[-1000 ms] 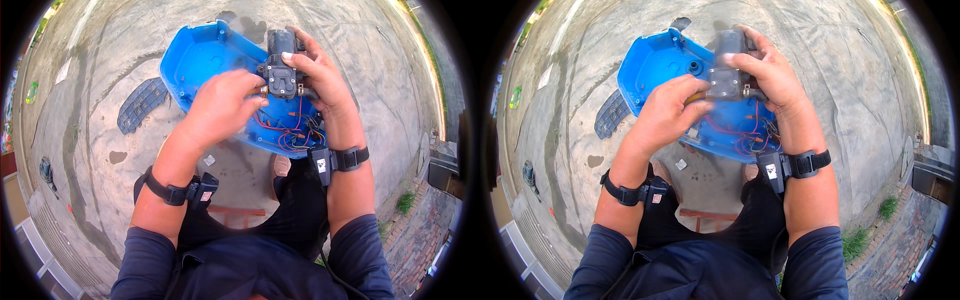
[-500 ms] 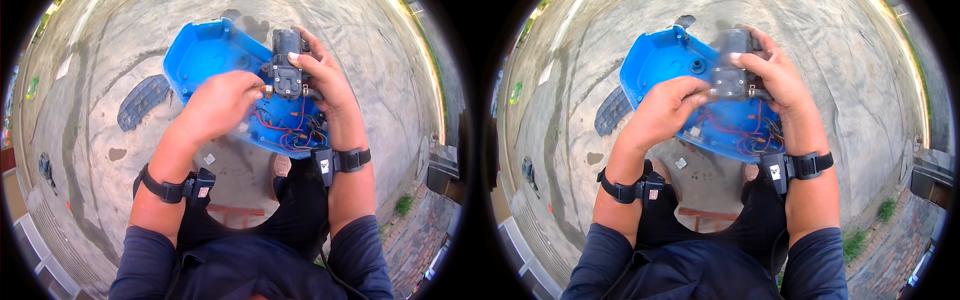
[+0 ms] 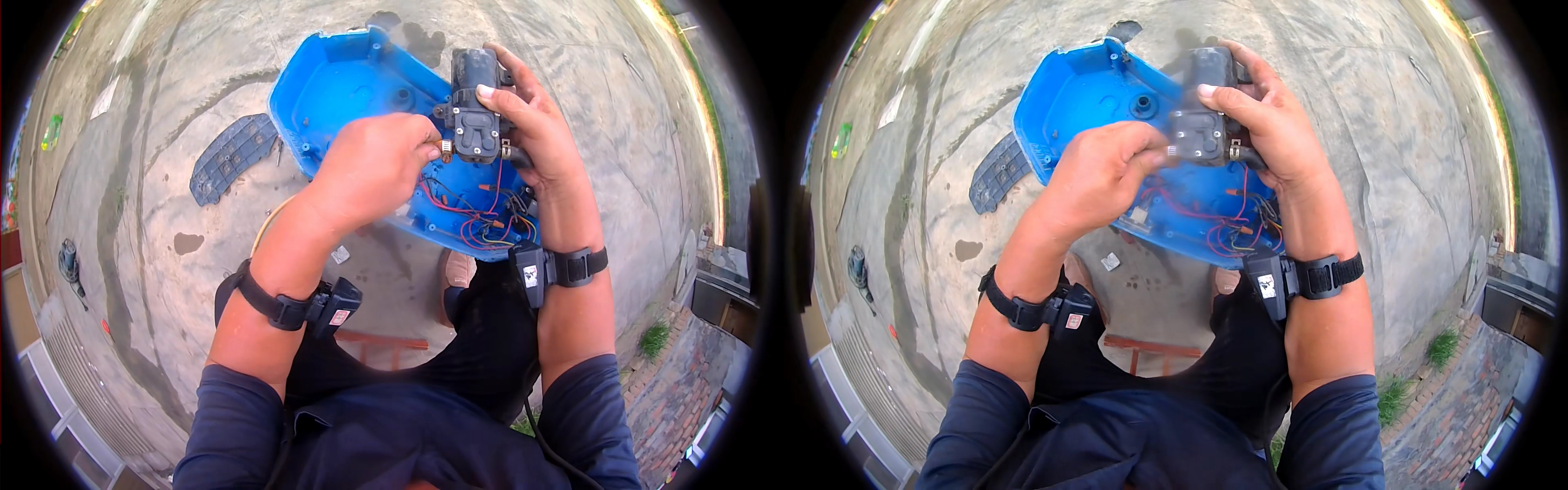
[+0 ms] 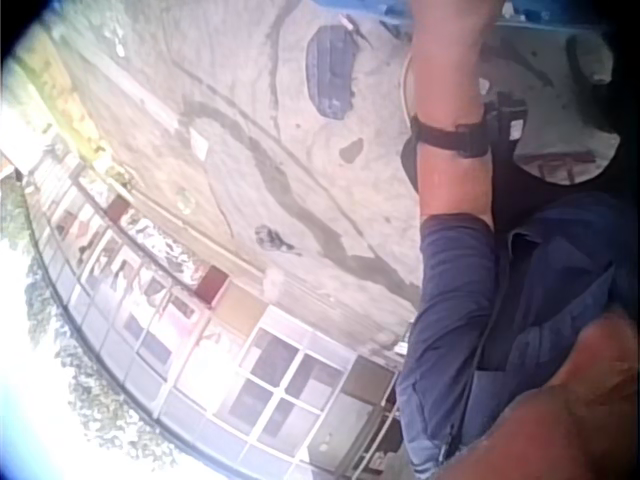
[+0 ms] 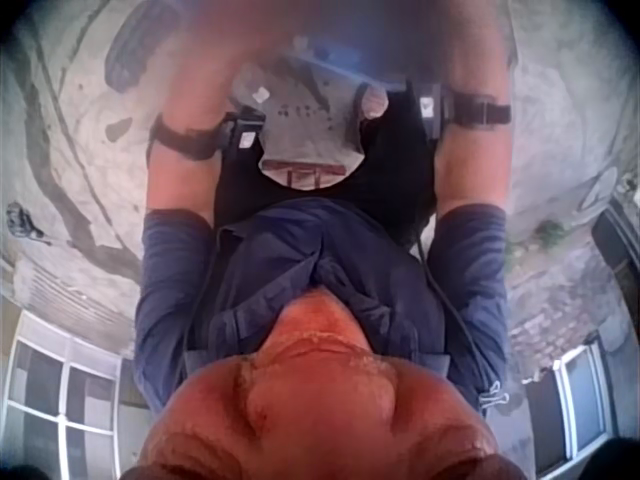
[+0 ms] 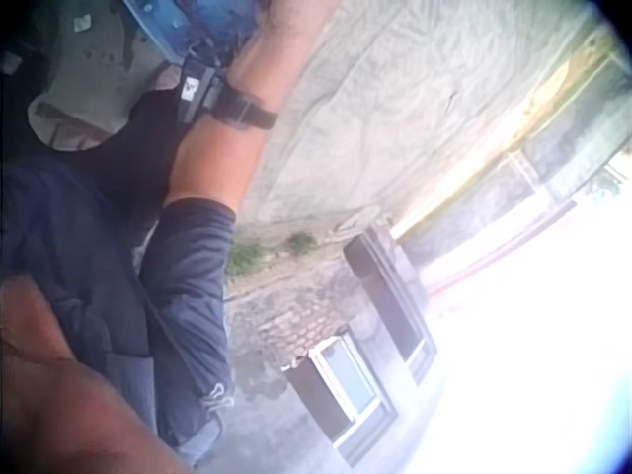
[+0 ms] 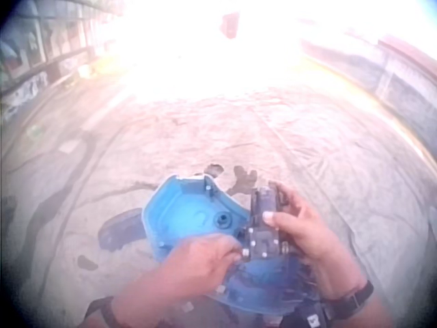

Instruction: The person connects a black pump to a blue tank, handling a small orange connector and internal wires. They use a screwdriver to secure the pump and a hose, positioning the pump against the side of the tank.

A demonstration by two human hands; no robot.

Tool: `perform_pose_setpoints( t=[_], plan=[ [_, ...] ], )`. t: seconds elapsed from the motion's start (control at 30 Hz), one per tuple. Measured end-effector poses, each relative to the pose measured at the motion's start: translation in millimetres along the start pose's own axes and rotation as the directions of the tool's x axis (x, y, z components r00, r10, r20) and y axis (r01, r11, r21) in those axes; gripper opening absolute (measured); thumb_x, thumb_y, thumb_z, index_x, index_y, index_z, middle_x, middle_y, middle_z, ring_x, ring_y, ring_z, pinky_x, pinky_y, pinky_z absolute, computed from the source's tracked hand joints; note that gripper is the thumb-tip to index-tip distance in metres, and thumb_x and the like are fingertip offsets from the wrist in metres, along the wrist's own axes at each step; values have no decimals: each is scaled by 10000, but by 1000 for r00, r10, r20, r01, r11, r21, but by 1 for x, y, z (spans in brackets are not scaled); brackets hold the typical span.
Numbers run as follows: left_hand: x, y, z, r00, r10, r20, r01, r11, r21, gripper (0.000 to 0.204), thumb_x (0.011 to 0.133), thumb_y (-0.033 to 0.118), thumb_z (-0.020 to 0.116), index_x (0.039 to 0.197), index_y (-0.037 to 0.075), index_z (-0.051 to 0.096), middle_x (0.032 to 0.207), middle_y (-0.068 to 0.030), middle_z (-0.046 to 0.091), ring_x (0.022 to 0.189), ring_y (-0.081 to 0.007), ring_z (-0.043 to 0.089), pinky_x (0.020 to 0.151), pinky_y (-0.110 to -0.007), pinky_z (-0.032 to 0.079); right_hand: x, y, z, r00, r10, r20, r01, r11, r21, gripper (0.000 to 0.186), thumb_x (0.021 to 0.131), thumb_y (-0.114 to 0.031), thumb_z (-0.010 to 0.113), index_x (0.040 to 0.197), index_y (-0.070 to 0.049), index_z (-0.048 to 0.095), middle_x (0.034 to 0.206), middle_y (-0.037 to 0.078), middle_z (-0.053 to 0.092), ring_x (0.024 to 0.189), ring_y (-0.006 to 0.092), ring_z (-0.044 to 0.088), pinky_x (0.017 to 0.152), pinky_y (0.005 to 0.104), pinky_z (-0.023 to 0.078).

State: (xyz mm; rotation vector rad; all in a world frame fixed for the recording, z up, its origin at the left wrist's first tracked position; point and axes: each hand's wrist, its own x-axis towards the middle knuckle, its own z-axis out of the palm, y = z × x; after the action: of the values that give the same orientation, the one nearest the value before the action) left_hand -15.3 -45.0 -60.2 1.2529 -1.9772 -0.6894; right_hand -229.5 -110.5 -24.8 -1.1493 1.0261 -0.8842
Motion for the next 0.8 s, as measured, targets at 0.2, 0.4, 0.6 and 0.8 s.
perform_pose_setpoints(
  t=[0.2,0.4,0.6,0.8],
  plan=[
    [-2,-2,0,1000,20,12,-20,1000,-4,108,948,133,678,990,41,716,922,-168,714,853,-382,692,741,-431,551,1,3,-3,1000,-7,19,7,1000,-25,767,875,-133,782,1547,-17,430,1116,129,703,944,162,707,795,294,583],
    [-2,-1,-10,994,1,111,0,1000,-10,153,948,154,677,1041,40,720,954,-180,719,897,-392,694,781,-433,558,-4,2,0,1000,-19,14,20,998,-56,771,879,-133,769,1555,-15,419,1125,144,703,965,178,708,805,315,587],
    [-3,4,-9,994,-21,106,36,989,-147,286,908,214,735,1108,12,707,1026,-196,728,977,-393,698,840,-435,562,-3,2,-4,1000,-14,7,14,997,-79,769,886,-146,758,1557,-2,409,1136,159,700,979,198,711,856,320,582],
    [2,4,-8,987,-55,150,77,986,-146,341,880,243,767,1116,6,698,1032,-198,729,982,-392,699,841,-433,562,-1,2,-3,1000,-7,23,9,997,-81,777,888,-148,756,1562,2,398,1148,164,702,992,203,710,869,316,577]
  ],
)
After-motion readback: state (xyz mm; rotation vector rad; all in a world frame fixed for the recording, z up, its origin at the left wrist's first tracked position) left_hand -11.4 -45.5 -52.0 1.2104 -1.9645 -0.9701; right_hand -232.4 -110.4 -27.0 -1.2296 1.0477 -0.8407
